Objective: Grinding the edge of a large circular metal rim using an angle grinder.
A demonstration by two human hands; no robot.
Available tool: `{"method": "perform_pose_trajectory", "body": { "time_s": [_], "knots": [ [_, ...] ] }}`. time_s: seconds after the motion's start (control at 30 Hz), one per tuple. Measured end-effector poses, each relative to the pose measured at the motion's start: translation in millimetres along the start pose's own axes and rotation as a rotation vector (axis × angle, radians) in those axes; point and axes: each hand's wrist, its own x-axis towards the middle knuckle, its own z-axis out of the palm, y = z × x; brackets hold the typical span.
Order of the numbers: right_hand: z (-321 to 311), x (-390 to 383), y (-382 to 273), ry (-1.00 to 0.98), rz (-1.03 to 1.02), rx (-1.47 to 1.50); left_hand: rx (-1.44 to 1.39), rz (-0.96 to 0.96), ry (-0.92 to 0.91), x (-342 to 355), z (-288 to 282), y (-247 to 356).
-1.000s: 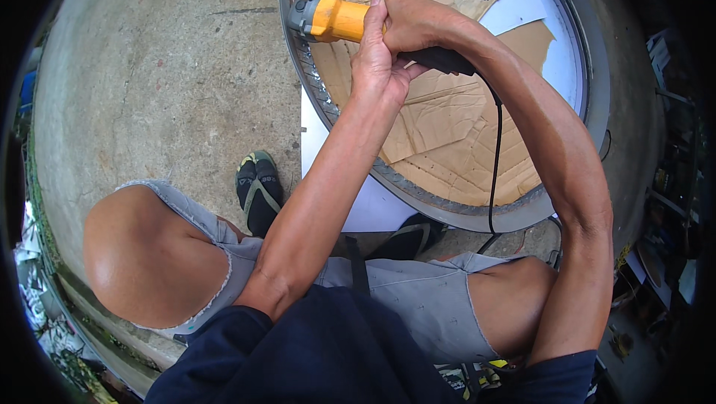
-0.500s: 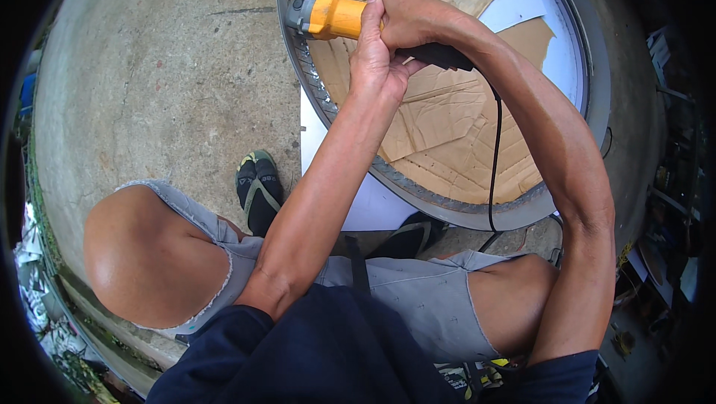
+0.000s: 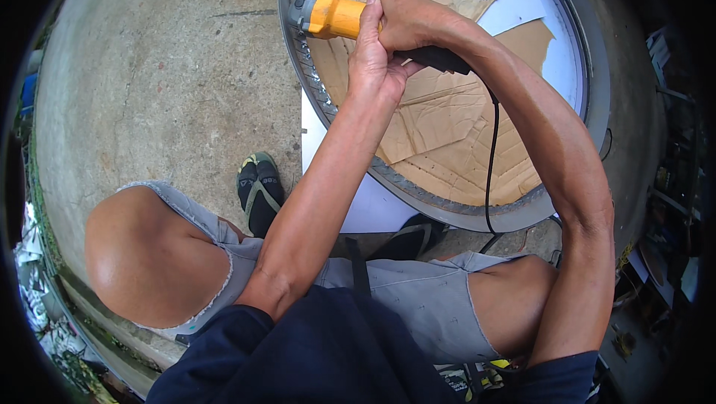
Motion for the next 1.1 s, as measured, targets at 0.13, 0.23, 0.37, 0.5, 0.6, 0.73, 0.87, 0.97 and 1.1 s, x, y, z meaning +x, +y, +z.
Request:
{"method": "perform_pose_trajectory", "body": {
  "time_s": [0.13, 0.23, 0.37, 0.5, 0.6, 0.73, 0.87, 0.97, 1.1],
  "knots": [
    [-1.2, -1.9, -3.3, -0.012, 0.02, 0.023, -0.004, -0.005, 0.038, -3.7, 4.3, -1.2],
    [0.9, -1.7, -5.2, -0.018, 0.046, 0.042, 0.019, 0.001, 0.014, -1.0, -2.3, 2.8],
    [-3.6, -4.4, -1.6, -0.061, 0.016, 0.035, -0.005, -0.021, 0.04, -5.7, 3.8, -2.0],
    [0.0, -8.0, -6.5, -0.047, 0.034, 0.068, 0.002, -0.028, 0.05, -6.0, 2.1, -0.1],
    [1.3, -10.3, -12.6, 0.006, 0.076, 0.153, 0.005, -0.038, 0.062, -1.7, -4.5, 1.4],
    [-0.3, -12.4, -8.2, -0.046, 0.052, 0.123, 0.035, -0.079, 0.031, -1.8, -2.1, -4.0],
    [3.4, -11.6, -8.7, -0.032, 0.058, 0.132, 0.049, -0.09, 0.022, -0.6, -3.9, -1.2],
    [2.2, -14.3, -10.1, -0.046, 0.04, 0.163, 0.055, -0.1, 0.035, -2.0, -5.2, -1.2],
    [2.6, -13.6, -9.8, -0.014, 0.079, 0.125, 0.049, -0.11, 0.033, 0.1, -1.4, 0.7]
  ]
}}
